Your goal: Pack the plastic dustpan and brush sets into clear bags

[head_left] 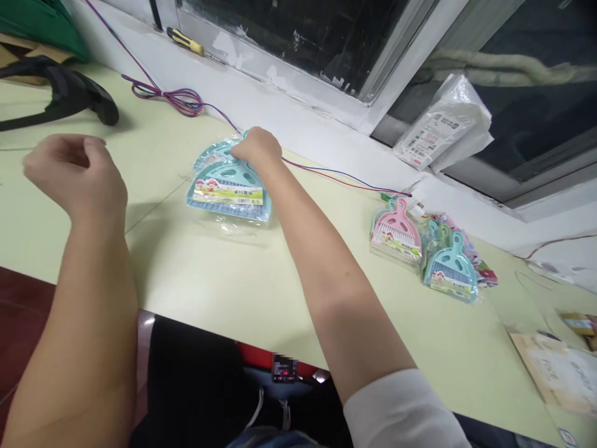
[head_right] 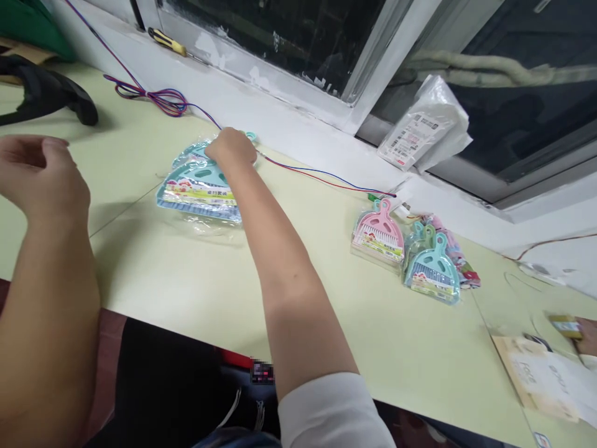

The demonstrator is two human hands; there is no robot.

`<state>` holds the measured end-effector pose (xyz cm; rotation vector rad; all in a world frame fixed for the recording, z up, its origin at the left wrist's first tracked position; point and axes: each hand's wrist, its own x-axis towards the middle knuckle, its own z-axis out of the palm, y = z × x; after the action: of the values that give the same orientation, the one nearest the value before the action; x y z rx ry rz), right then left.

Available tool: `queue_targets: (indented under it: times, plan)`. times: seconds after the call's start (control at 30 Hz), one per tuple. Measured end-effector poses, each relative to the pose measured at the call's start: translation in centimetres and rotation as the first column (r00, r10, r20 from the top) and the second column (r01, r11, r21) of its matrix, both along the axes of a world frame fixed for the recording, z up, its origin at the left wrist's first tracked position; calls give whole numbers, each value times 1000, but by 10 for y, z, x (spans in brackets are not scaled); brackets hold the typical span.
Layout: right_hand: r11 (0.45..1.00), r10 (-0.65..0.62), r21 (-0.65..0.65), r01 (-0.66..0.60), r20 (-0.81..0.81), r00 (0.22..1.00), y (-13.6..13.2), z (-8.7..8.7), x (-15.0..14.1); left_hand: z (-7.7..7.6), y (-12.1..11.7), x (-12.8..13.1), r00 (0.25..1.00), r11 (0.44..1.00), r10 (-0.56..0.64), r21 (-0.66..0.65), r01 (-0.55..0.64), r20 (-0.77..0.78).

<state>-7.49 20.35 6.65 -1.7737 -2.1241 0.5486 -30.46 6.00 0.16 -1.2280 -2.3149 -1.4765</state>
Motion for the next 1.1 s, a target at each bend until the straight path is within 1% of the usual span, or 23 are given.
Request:
queue_targets:
  times: [0.03,0.1,0.17,0.27,0.37,0.43,0.53,0.63,0.7,0.77,0.83,0.9,0.97,1.03,1.1]
  plan:
    - [1000,-14,3,14,-4,1000,4,-1,-9,-3,-1,-1,996,997,32,72,-26,-84]
    - [999,-48,17,48,-5,999,10,-2,-23,-7,-3,3,979,987,37,158,-5,-200]
    - [997,-68,34,69,-16,998,15,-2,-34,-9,-5,10,960,990,-15,130,53,-279]
    - [995,-90,38,93,-55,994,21,-4,-46,-8,-7,23,933,992,-103,28,120,-345]
    - [993,-111,32,113,-74,991,26,-7,-52,-8,-8,35,890,974,-227,-89,209,-397]
    - [993,-109,30,112,-68,992,28,-10,-53,-10,-7,41,853,950,-307,-190,248,-423]
    - [993,-113,34,114,-47,993,28,-13,-50,-15,-4,46,802,898,-414,-338,283,-429]
    - [991,-106,74,108,-24,994,24,-11,-38,-19,-1,49,765,853,-490,-409,323,-418]
    - [991,-84,108,85,-7,996,17,-5,-21,-20,1,49,756,829,-517,-454,326,-401]
    - [987,-57,152,55,7,998,1,3,7,-20,3,48,755,801,-533,-515,305,-383]
    - [976,-45,213,43,7,999,-24,9,47,-21,5,46,759,775,-540,-567,279,-365]
    - [969,-50,242,48,4,999,-59,10,97,-23,7,43,764,761,-547,-584,284,-342]
    - [964,-80,256,73,17,997,-100,4,150,-25,9,41,753,741,-581,-584,332,-310]
    - [957,-142,262,128,35,989,-142,-8,202,-28,11,40,740,738,-597,-573,356,-310]
    - [952,-222,221,211,27,975,-181,-24,246,-31,13,40,735,755,-591,-550,358,-332]
